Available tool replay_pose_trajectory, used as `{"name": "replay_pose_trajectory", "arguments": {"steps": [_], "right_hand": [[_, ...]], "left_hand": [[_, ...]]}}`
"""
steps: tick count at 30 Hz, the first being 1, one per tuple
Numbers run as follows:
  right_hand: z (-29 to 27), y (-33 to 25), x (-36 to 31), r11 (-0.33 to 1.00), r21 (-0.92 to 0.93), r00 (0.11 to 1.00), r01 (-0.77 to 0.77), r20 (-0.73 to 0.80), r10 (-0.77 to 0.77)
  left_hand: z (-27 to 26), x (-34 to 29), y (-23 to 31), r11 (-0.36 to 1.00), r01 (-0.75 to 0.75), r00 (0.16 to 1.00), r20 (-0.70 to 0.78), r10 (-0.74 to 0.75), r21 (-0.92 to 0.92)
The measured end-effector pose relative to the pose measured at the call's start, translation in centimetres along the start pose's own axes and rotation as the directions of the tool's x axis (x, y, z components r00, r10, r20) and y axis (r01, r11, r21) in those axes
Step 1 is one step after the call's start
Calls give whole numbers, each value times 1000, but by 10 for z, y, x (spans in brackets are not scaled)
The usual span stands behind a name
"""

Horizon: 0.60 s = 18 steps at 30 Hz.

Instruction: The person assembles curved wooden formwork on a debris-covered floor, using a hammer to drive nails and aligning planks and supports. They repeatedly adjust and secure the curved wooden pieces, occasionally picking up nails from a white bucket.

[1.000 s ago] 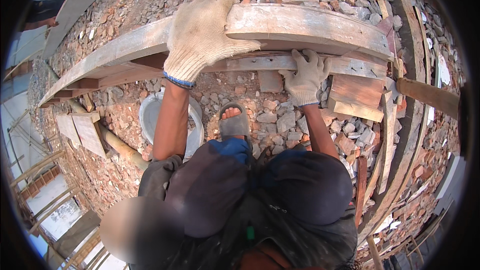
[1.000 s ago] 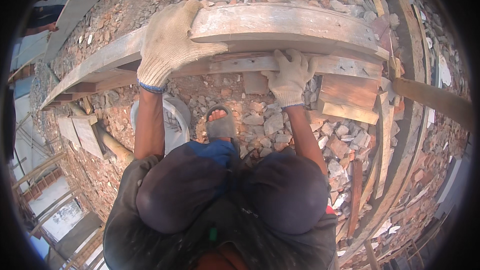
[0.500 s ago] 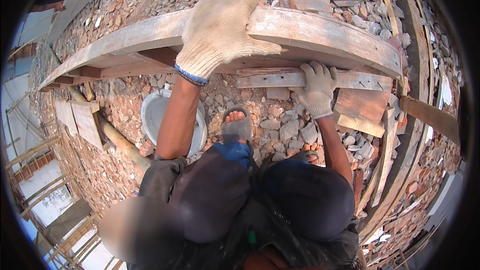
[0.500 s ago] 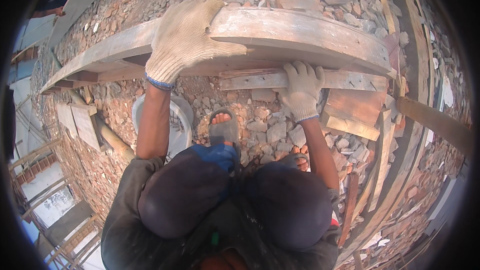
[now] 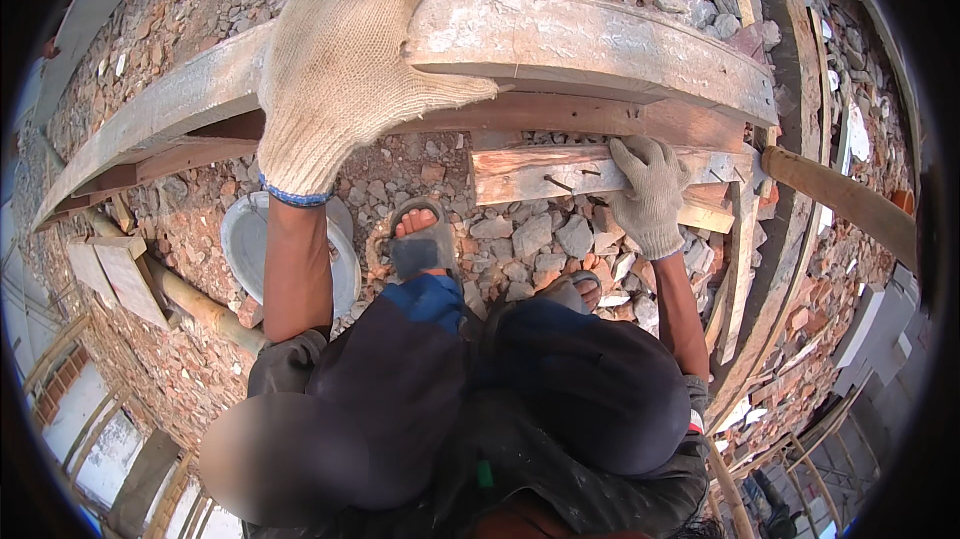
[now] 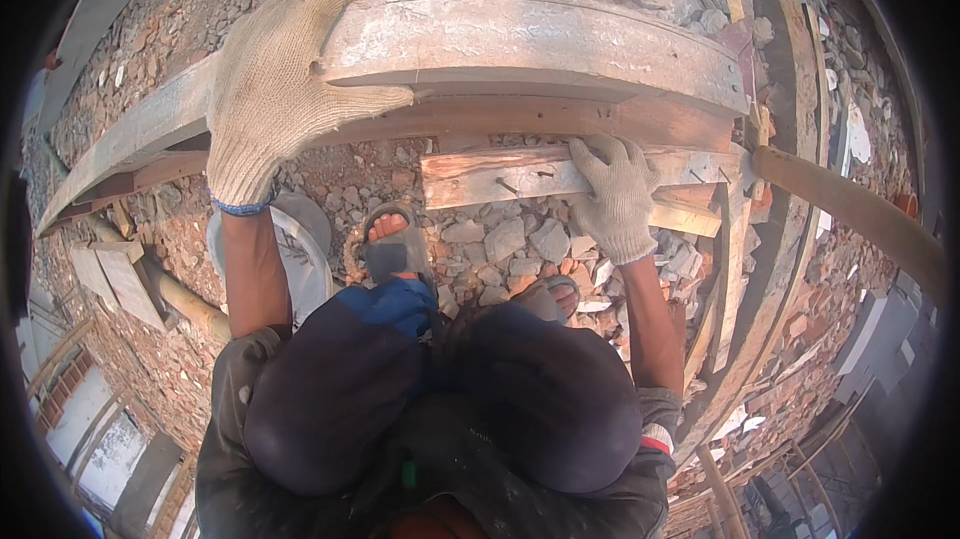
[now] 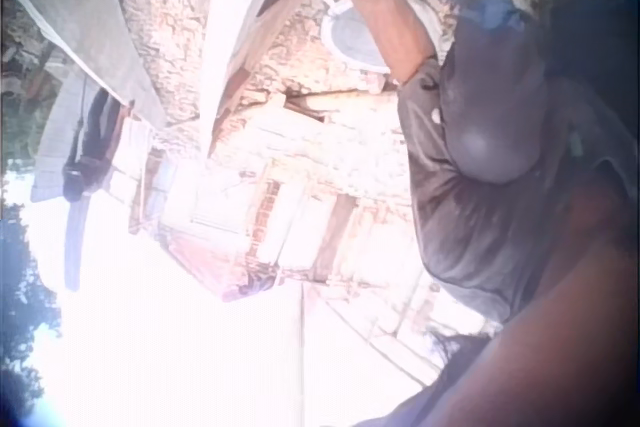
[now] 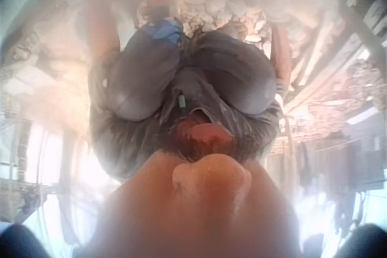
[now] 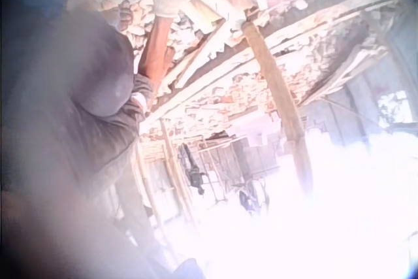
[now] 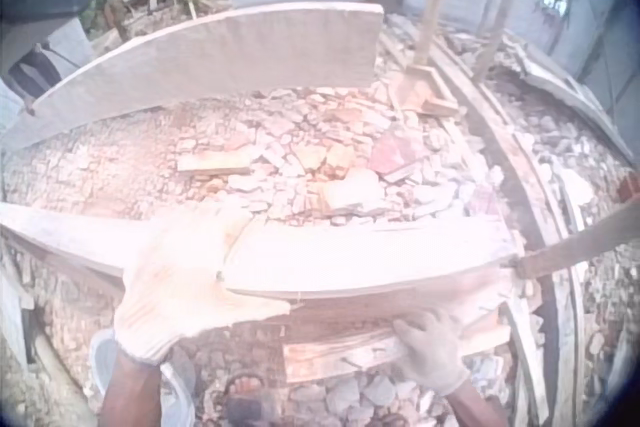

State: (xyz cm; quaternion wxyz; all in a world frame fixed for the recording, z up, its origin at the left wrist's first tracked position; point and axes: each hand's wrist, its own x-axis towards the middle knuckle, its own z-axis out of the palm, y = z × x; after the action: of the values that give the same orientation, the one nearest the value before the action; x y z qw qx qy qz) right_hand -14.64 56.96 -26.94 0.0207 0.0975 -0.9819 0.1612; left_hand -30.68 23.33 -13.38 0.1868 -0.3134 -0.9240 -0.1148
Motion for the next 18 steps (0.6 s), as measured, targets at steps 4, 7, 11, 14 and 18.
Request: {"name": "replay_pose_trajectory", "arguments": {"steps": [4, 7, 11, 14, 18], "right_hand": [[-2, 13, 4, 999, -26, 998, -31, -48, 29], [-5, 11, 4, 999, 22, 998, -24, -59, 25], [-3, -7, -9, 997, 56, 994, 45, -103, -39], [3, -8, -5, 997, 60, 994, 47, -103, -40], [15, -20, 30, 998, 30, 991, -56, -119, 59]], "left_hand": [[2, 0, -1, 1000, -9, 1000, 21, 9, 2], [-4, 0, 6, 998, -8, 999, 39, 6, 59], [-7, -2, 4, 997, -14, 999, 37, 11, 71], [-1, -7, 2, 998, 4, 997, 71, -9, 66], [-10, -2, 12, 995, 95, 980, 174, -99, 34]]}}
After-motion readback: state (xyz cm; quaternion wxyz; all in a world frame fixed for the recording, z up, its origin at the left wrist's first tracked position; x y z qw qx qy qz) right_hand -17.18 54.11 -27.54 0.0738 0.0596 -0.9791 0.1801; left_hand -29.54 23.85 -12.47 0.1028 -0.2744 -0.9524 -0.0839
